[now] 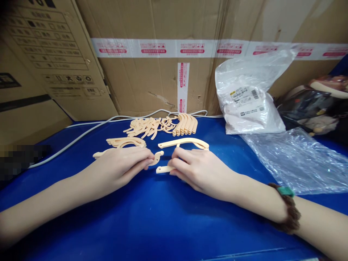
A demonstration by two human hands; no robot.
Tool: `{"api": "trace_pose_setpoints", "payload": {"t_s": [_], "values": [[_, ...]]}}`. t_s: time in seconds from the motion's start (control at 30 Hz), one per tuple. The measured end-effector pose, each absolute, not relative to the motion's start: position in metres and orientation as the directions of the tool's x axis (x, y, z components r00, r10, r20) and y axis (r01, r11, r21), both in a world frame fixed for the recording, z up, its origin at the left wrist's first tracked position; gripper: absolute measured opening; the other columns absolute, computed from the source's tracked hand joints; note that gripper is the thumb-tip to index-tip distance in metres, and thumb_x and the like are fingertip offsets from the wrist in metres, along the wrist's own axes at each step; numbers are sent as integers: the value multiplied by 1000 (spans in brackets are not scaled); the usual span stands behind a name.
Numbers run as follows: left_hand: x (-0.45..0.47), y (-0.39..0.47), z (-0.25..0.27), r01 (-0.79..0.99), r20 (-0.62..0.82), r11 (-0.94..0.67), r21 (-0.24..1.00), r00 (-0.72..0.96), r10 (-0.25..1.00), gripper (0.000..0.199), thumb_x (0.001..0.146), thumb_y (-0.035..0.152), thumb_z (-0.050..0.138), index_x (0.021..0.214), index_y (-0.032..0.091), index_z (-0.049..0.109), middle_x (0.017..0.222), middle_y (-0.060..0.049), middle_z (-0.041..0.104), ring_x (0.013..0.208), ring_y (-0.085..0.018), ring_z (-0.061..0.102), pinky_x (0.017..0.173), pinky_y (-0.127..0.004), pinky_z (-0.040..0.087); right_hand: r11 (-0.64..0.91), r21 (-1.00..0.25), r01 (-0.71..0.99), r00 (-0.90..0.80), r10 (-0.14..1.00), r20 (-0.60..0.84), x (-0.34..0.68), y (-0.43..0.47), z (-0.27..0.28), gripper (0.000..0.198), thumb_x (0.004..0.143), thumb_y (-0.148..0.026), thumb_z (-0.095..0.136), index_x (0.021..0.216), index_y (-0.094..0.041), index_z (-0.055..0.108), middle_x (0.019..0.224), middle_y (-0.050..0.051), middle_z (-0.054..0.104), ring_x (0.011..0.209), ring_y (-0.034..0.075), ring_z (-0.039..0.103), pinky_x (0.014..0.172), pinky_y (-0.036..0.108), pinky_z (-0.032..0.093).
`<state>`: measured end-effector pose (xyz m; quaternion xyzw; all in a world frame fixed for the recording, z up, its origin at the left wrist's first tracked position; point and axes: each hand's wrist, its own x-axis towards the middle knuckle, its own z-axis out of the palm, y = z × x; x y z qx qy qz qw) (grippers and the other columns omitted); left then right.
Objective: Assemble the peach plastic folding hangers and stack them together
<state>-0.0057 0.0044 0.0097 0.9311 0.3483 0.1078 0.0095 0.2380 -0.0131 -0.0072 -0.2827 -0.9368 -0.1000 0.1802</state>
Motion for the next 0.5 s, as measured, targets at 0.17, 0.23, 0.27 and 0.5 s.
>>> {"api": "trace_pose_setpoints", "payload": {"t_s": [0.17,0.23,0.27,0.5], "values": [[-1,0,9,684,162,-717,135,698,697,32,101,27,22,80,19,46,77,-3,53,74,-20,51,68,-33,38,817,97,568,-777,493,391,237,-13,-8,29,101,-28,36,95,-15,62,83,5,64,71,15,61,64,27,44],[0,-2,10,702,126,-692,167,681,722,32,100,28,22,78,20,43,76,-2,51,71,-19,49,66,-32,36,813,102,573,-774,496,394,237,-13,-9,28,101,-29,36,97,-15,60,80,4,65,68,15,61,62,27,43],[0,-3,11,711,106,-680,179,673,732,33,100,29,22,78,20,43,75,-2,51,69,-18,49,65,-32,35,812,100,576,-773,500,391,237,-13,-10,27,101,-29,36,98,-16,60,81,3,65,67,15,61,61,27,43],[0,-5,16,745,72,-655,127,651,755,44,98,51,28,70,20,42,64,1,49,59,-17,46,55,-29,24,801,58,596,-775,555,304,238,-16,-11,28,102,-32,31,103,-17,55,89,3,68,65,14,64,58,26,44]]}}
